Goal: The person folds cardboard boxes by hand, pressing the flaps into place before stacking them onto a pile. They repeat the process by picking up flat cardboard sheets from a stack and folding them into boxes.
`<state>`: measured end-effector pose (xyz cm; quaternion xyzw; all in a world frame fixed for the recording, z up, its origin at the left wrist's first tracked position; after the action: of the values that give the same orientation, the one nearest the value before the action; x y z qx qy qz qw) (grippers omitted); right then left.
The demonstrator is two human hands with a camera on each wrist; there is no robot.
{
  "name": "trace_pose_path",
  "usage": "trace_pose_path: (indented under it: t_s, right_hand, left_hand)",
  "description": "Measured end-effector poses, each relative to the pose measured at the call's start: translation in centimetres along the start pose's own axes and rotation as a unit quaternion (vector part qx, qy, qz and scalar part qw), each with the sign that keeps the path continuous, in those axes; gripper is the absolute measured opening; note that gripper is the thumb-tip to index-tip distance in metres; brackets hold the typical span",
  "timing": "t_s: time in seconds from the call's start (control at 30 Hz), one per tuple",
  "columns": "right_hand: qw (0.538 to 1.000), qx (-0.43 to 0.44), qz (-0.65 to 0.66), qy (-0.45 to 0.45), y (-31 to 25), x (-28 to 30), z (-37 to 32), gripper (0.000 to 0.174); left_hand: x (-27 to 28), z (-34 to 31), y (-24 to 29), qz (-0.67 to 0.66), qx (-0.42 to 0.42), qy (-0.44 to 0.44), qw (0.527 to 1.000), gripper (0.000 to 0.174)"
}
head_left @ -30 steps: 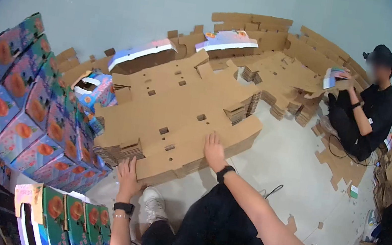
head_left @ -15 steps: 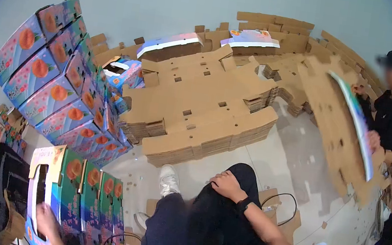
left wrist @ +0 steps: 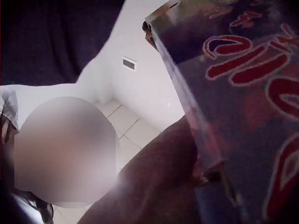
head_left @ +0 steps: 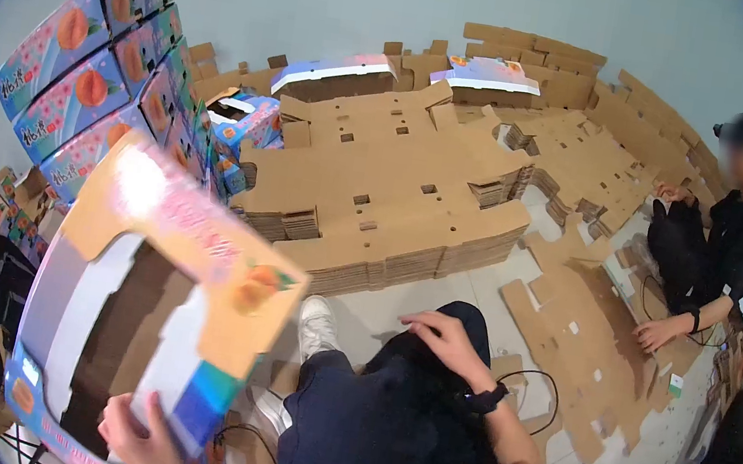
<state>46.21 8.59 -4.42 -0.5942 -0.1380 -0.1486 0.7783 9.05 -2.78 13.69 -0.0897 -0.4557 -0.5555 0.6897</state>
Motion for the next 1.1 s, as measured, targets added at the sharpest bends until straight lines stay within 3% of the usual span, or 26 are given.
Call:
trace_pose_path:
  t_s: [0.07,0.13,0.17,0.23,0.27,0.33,0.37,0.43,0.5,0.57,0.6,0.63,0.67,0.7,0.83,0.93,0.97,1.0,1.07,1.1]
  right_hand:
    - [0.992,-0.020,0.062,0.110,-4.5,1.7,0.2,0.023]
    - [0.966,0.047,0.106,0.232,-8.1,3.0,0.2,0.024]
    - [0.966,0.046,0.099,0.232,-9.8,3.3,0.5,0.024]
    - [0.922,0.199,-0.049,0.327,-13.1,4.1,0.9,0.027]
    - [0.922,0.199,-0.056,0.327,-13.2,4.2,1.5,0.027]
    - [0.924,0.238,-0.216,0.206,-13.3,3.8,3.0,0.031]
    - [0.901,0.273,-0.299,0.155,-12.3,3.6,4.1,0.038]
    - [0.901,0.286,-0.309,0.100,-9.1,3.3,6.4,0.038]
    - [0.899,0.300,-0.316,0.048,-4.3,3.0,8.0,0.039]
    - [0.869,0.335,-0.360,-0.055,0.5,2.1,8.6,0.039]
    - [0.867,0.338,-0.362,-0.059,1.2,2.0,8.8,0.039]
    - [0.873,0.329,-0.347,-0.098,1.3,1.6,9.1,0.037]
    - [0.878,0.318,-0.329,-0.137,1.5,1.0,9.4,0.036]
    - [0.865,0.317,-0.345,-0.178,1.9,0.0,9.2,0.039]
    - [0.819,0.336,-0.410,-0.219,1.5,-1.8,7.5,0.037]
    - [0.790,0.370,-0.433,-0.225,3.4,-3.8,6.8,0.029]
    - [0.732,0.418,-0.498,-0.201,3.4,-4.5,5.9,0.021]
    - [0.733,0.416,-0.499,-0.202,3.4,-5.0,5.2,0.021]
    - [0.658,0.431,-0.591,-0.180,3.4,-5.8,4.5,0.019]
    - [0.651,0.424,-0.603,-0.182,3.4,-5.9,4.5,0.018]
  left_hand:
    - [-3.6,-1.8,0.7,-0.069,-0.071,0.056,0.993,0.028]
    - [-6.7,-2.9,3.3,-0.163,-0.170,0.054,0.970,0.026]
    - [-8.2,-2.9,4.8,-0.193,-0.181,0.032,0.964,0.027]
    - [-11.4,-2.4,7.8,-0.252,-0.206,0.001,0.945,0.027]
    - [-13.1,-2.0,9.2,-0.280,-0.219,-0.006,0.935,0.027]
    - [-16.2,-1.3,12.1,-0.349,-0.229,-0.062,0.906,0.026]
    - [-18.1,-1.0,13.3,-0.350,-0.239,-0.072,0.903,0.027]
    - [-22.7,-1.4,14.6,-0.358,-0.243,-0.087,0.897,0.028]
    - [-28.0,-1.8,15.0,-0.283,-0.320,-0.130,0.895,0.033]
    - [-32.2,-3.5,13.9,-0.244,-0.336,-0.149,0.897,0.036]
    - [-33.2,-4.4,13.5,-0.200,-0.359,-0.169,0.896,0.039]
    - [-32.7,-4.7,13.5,-0.244,-0.377,-0.120,0.885,0.042]
    - [-34.0,-5.3,13.0,-0.180,-0.365,-0.244,0.880,0.041]
    - [-34.5,-5.3,11.9,-0.182,-0.360,-0.253,0.879,0.040]
    - [-34.1,-5.2,11.4,-0.214,-0.345,-0.298,0.864,0.038]
    - [-35.3,-5.6,11.0,-0.213,-0.358,-0.276,0.866,0.039]
    - [-35.7,-5.8,11.0,-0.215,-0.356,-0.278,0.866,0.039]
    - [-35.8,-5.9,10.9,-0.235,-0.359,-0.259,0.865,0.042]
    - [-35.6,-5.8,10.8,-0.254,-0.365,-0.242,0.863,0.045]
    - [-35.5,-5.7,10.8,-0.251,-0.357,-0.254,0.863,0.045]
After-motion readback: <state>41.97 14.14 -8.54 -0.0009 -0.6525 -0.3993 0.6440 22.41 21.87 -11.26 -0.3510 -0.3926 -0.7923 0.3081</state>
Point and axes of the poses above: each hand's wrist, its own z-axis towards the middle knuckle, its own x-axis out of the back of the hand, y = z × x, the point moved 2 cm from there along z, towards the middle knuckle, and after that the axes turned 6 degrees about y, right-handed, at the moved point
